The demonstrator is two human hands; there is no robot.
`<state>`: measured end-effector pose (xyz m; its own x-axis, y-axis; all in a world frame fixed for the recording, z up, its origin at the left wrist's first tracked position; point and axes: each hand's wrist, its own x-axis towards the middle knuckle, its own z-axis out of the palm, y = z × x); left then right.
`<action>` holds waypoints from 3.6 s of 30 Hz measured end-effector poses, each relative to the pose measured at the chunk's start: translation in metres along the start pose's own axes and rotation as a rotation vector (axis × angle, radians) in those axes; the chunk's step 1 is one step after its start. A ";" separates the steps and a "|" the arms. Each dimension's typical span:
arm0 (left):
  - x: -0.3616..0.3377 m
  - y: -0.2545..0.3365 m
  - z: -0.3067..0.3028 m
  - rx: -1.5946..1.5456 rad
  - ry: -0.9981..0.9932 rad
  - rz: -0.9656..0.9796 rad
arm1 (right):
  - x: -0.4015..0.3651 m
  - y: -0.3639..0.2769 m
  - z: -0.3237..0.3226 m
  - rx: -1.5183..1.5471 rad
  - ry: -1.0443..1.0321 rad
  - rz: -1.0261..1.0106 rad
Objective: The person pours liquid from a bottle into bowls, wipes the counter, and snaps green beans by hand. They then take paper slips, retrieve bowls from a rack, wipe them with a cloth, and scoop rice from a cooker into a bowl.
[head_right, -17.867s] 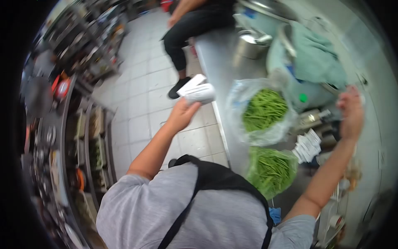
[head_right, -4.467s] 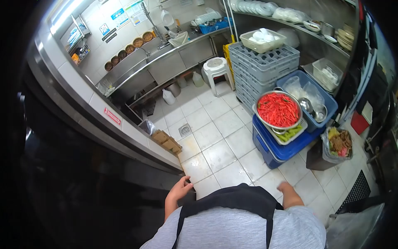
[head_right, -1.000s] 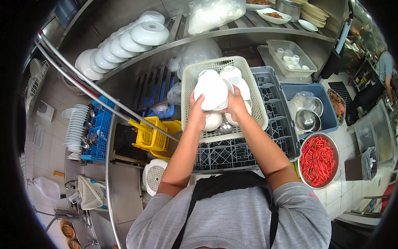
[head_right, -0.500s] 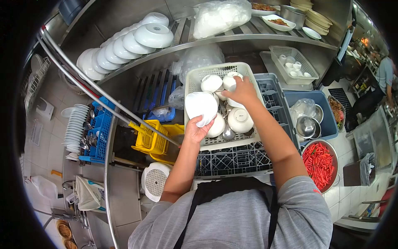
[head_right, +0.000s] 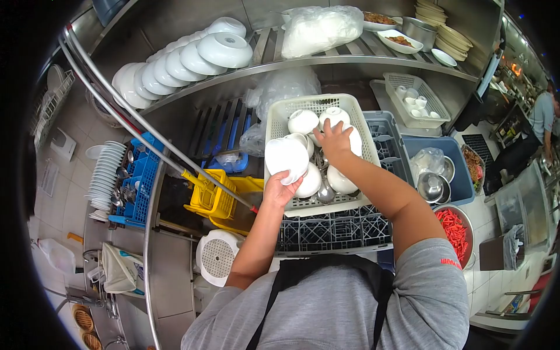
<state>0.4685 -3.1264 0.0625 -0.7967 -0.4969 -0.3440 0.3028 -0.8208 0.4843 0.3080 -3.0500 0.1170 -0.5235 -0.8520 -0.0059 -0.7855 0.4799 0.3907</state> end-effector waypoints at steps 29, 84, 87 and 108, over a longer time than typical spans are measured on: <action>-0.027 -0.002 0.038 0.173 -0.075 0.325 | -0.041 0.001 -0.005 1.572 0.480 0.208; -0.051 0.015 -0.015 -0.376 -0.678 0.056 | -0.067 0.032 0.041 1.018 -0.098 0.127; -0.054 0.012 -0.020 -0.391 -0.653 0.014 | -0.059 0.040 0.049 1.080 -0.094 0.190; -0.055 0.012 -0.035 -0.342 -0.641 -0.077 | -0.070 0.028 0.040 1.087 -0.216 0.201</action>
<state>0.5341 -3.1193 0.0588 -0.9402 -0.2580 0.2224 0.2967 -0.9409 0.1632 0.3094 -2.9684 0.0915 -0.6364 -0.7350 -0.2341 -0.4956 0.6221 -0.6061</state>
